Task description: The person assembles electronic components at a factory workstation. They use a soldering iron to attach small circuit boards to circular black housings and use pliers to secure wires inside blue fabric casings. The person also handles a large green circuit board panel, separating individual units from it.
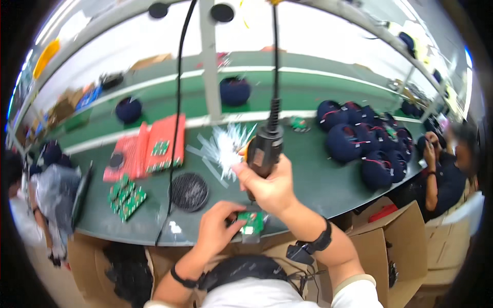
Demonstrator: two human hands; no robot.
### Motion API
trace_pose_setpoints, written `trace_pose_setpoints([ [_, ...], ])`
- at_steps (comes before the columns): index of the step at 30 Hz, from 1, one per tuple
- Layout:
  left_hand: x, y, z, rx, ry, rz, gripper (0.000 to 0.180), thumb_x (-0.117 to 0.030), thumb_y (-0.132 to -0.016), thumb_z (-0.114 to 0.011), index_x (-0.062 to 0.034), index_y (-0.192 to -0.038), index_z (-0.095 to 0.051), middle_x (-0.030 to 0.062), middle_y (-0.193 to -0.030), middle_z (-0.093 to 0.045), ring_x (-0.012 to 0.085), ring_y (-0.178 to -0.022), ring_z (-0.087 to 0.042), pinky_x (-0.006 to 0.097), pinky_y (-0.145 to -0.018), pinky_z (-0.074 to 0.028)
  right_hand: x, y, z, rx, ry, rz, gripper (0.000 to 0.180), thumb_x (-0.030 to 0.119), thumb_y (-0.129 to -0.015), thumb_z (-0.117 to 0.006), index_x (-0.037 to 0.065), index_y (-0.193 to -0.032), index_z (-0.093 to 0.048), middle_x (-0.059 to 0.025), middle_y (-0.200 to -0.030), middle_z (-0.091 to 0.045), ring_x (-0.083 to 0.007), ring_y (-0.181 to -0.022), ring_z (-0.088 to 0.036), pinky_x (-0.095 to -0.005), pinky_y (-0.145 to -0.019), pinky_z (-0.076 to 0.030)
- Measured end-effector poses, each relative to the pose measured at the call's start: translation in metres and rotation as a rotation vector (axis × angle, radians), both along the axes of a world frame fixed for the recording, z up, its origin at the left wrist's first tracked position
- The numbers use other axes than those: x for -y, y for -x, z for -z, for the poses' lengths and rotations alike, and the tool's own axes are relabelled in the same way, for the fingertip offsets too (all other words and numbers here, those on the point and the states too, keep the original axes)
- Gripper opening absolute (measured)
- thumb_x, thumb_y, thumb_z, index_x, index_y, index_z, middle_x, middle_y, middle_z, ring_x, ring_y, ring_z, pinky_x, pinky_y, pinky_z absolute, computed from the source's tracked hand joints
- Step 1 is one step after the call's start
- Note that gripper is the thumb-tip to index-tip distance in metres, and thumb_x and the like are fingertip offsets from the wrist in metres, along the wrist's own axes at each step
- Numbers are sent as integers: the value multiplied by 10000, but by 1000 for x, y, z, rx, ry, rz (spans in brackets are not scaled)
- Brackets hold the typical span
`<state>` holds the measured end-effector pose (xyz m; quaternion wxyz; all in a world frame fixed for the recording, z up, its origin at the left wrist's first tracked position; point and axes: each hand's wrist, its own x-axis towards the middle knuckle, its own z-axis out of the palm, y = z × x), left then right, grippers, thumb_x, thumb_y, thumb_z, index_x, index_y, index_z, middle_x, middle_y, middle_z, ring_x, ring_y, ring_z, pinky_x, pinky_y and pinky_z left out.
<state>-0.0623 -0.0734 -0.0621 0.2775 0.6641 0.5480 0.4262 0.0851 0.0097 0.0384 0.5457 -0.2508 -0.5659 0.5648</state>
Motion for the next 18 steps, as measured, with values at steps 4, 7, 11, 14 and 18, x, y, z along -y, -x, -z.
trace_pose_setpoints([
  [4,-1,-6,-7,-85,-18,62,475,-140,-718,-925,-49,-1151,-753,92,-1018,-679,215,-828,-669,343,-740,-545,-38,-32,21,232,-290,225,371,126,-919,-771,19,-1227,-594,-36,-839,-683,-124,-758,-636,-306,-702,-532],
  [7,-5,-6,-5,-155,-16,137,679,-281,-607,-988,-38,-1193,-745,112,-1055,-646,254,-915,-649,362,-807,-542,-35,-64,58,600,-580,538,455,197,-922,-770,-7,-1288,-593,-177,-1023,-704,-334,-947,-709,-406,-845,-565],
  [11,9,-1,-7,-258,-43,159,907,-329,-524,-1015,-47,-1318,-680,149,-1153,-590,332,-1077,-584,421,-927,-510,10,-86,99,962,-132,123,473,325,-911,-786,-11,-1227,-682,-200,-1132,-652,-378,-1048,-675,-453,-887,-557],
  [14,18,-13,-8,-306,-188,130,1017,-307,-506,-1020,-75,-1409,-614,160,-1196,-566,361,-1112,-559,445,-940,-501,42,-89,108,874,-382,230,404,296,-914,-783,29,-1205,-700,-162,-1109,-674,-362,-1038,-672,-449,-877,-554],
  [18,9,-40,-10,-202,-360,174,973,-199,-575,-995,-89,-1448,-582,171,-1253,-547,369,-1130,-559,460,-945,-514,55,-101,101,301,109,115,438,-42,-943,-716,-10,-1345,-544,-161,-1204,-678,-213,-1104,-713,-339,-938,-593],
])
